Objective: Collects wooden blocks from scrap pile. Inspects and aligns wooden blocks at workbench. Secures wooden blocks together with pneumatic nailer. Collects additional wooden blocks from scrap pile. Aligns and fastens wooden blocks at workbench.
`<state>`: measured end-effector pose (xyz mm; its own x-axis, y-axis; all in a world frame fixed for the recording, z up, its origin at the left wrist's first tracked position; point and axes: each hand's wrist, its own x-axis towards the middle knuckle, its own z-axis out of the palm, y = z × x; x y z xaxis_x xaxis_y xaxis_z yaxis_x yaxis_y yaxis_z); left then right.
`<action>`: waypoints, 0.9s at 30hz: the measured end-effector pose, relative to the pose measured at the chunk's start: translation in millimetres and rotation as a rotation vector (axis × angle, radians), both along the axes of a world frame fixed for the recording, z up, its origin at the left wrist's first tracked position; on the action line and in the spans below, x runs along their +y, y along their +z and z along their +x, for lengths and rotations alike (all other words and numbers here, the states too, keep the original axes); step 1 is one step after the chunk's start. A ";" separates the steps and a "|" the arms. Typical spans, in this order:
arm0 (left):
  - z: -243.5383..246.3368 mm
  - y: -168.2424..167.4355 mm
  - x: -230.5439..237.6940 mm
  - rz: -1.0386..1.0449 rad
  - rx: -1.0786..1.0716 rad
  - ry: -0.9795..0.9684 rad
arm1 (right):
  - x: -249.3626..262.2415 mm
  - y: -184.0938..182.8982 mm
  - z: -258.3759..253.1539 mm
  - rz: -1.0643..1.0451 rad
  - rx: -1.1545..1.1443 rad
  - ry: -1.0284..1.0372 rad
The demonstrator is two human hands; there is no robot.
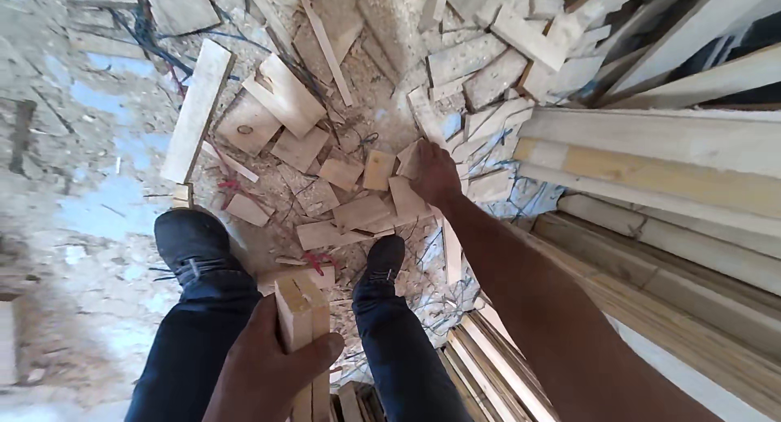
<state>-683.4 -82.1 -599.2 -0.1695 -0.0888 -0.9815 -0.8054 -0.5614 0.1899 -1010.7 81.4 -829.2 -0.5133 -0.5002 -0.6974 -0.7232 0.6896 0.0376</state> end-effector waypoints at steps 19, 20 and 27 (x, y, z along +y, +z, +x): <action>-1.0 -0.7 -5.3 0.020 -0.021 -0.013 | -3.1 -10.4 6.6 0.014 0.042 0.056; -0.6 -0.7 -5.9 0.019 -0.018 -0.013 | -4.2 -10.1 6.2 0.008 0.027 0.043; -1.4 3.1 -11.6 0.041 -0.003 -0.018 | -2.6 -8.2 5.5 0.004 -0.004 0.040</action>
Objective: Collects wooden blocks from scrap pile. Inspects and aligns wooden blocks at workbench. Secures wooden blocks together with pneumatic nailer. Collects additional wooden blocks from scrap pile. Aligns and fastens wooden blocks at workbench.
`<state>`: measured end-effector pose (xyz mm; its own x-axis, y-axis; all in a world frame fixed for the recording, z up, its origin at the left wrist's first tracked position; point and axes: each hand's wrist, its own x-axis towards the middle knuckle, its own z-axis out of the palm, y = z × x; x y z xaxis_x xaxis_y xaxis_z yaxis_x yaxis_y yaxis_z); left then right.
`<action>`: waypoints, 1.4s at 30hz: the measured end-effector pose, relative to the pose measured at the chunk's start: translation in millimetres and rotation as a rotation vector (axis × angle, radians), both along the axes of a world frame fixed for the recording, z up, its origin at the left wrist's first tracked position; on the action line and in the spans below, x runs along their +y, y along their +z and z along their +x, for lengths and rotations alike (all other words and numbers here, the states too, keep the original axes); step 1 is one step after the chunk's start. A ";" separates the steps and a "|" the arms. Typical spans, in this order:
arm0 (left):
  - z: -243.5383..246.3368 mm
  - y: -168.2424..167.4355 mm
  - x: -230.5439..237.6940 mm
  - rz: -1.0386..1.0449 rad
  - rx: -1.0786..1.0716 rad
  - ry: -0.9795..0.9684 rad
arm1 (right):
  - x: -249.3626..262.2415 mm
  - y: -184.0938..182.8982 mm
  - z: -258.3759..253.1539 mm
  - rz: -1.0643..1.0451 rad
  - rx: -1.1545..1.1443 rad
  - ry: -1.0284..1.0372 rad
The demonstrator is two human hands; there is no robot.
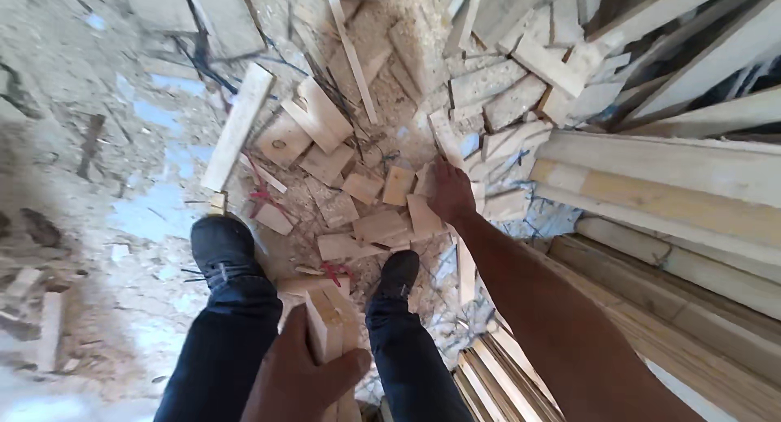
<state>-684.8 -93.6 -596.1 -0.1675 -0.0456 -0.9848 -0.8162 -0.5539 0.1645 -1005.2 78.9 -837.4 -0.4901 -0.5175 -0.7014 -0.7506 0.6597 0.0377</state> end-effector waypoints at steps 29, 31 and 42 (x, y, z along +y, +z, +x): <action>2.5 7.6 -32.3 0.054 0.029 0.049 | -265.7 -13.7 123.1 -0.103 0.046 -0.220; 4.6 7.4 -37.1 0.071 0.033 0.059 | -265.4 -16.8 124.0 -0.081 0.064 -0.228; 6.0 7.1 -44.9 0.062 0.062 0.075 | -265.7 -12.1 120.9 -0.096 0.062 -0.251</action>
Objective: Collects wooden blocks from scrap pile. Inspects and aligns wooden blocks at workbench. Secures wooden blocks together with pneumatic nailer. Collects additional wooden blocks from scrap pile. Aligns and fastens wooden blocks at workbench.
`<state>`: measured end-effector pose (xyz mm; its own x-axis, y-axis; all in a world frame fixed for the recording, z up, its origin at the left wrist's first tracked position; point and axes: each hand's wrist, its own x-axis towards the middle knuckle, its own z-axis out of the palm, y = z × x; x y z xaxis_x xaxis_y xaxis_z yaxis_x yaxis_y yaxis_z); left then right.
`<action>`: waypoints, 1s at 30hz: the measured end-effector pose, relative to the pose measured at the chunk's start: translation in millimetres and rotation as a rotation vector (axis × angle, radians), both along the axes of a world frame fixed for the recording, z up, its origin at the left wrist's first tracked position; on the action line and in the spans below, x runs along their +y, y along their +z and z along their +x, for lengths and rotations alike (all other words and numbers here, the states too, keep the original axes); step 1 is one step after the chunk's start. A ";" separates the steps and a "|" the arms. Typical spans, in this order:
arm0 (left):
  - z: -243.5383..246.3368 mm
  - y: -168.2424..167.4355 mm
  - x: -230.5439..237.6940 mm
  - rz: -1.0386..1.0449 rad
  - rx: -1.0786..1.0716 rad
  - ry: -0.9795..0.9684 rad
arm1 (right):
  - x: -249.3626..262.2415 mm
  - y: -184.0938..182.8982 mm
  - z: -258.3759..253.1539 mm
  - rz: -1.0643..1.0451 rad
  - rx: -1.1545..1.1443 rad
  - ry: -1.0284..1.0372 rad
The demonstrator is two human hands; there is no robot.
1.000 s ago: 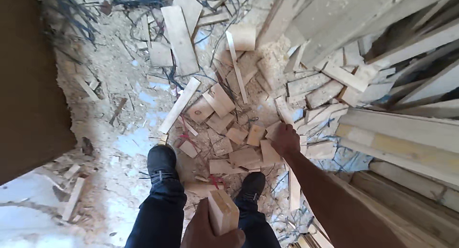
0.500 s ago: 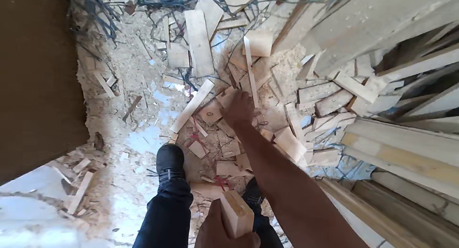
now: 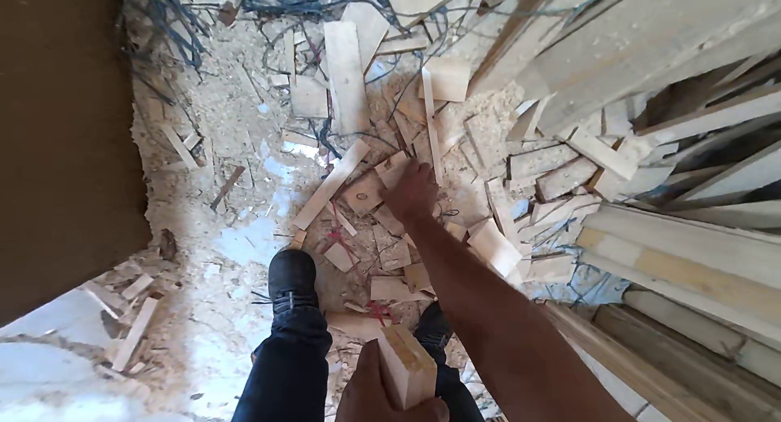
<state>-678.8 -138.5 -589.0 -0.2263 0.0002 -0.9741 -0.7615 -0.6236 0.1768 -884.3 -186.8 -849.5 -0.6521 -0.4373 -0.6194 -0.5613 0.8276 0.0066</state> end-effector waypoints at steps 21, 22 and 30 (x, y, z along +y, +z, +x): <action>-2.3 -2.4 14.7 -0.033 -0.023 0.024 | 9.4 2.5 -2.6 -0.053 -0.134 -0.053; -2.2 -3.3 16.2 -0.029 -0.018 0.035 | 12.5 1.5 -2.8 -0.036 -0.143 -0.041; -2.8 -7.1 23.4 -0.047 -0.016 -0.004 | 27.4 1.2 -6.8 -0.016 -0.171 -0.011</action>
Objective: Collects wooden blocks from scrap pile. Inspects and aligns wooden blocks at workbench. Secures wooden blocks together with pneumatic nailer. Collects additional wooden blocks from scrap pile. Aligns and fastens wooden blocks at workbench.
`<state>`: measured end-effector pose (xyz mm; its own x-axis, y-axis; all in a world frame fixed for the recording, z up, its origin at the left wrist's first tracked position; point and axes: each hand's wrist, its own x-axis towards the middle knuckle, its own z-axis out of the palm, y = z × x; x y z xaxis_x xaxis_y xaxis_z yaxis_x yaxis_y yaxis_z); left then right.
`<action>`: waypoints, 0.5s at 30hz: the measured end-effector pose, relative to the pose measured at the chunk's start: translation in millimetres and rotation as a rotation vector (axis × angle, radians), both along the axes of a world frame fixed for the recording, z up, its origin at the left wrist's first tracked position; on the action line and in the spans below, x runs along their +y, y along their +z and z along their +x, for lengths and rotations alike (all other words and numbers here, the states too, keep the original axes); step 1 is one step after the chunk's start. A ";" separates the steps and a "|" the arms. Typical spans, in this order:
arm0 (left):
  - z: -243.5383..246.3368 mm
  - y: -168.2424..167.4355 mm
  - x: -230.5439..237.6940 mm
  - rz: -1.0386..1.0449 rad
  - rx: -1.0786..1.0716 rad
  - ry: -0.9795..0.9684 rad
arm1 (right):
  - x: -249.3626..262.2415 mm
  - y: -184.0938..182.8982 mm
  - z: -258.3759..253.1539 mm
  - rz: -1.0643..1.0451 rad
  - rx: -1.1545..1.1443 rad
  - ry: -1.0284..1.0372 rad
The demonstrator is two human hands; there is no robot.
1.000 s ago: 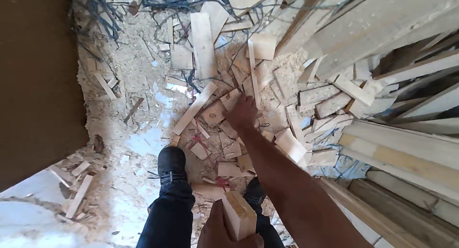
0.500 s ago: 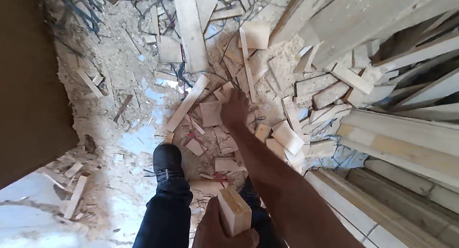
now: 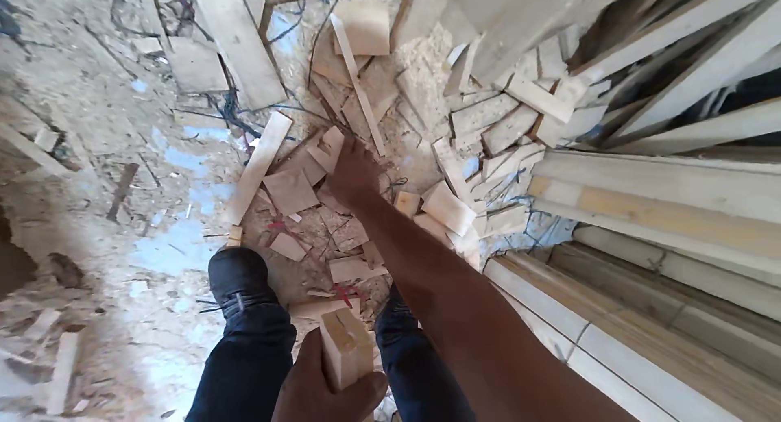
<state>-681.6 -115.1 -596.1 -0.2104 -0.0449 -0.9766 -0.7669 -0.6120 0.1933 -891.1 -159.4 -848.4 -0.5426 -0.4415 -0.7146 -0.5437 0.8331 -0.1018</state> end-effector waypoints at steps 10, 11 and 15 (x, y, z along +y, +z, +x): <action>-1.6 -0.8 2.2 0.005 -0.011 0.002 | 205.9 50.0 -93.6 0.114 0.068 0.004; -1.6 -0.9 2.7 0.008 -0.013 -0.004 | 223.1 50.1 -105.1 0.134 0.090 -0.006; -3.8 -0.9 5.8 0.004 -0.023 -0.001 | 255.4 41.2 -131.2 0.201 0.080 -0.006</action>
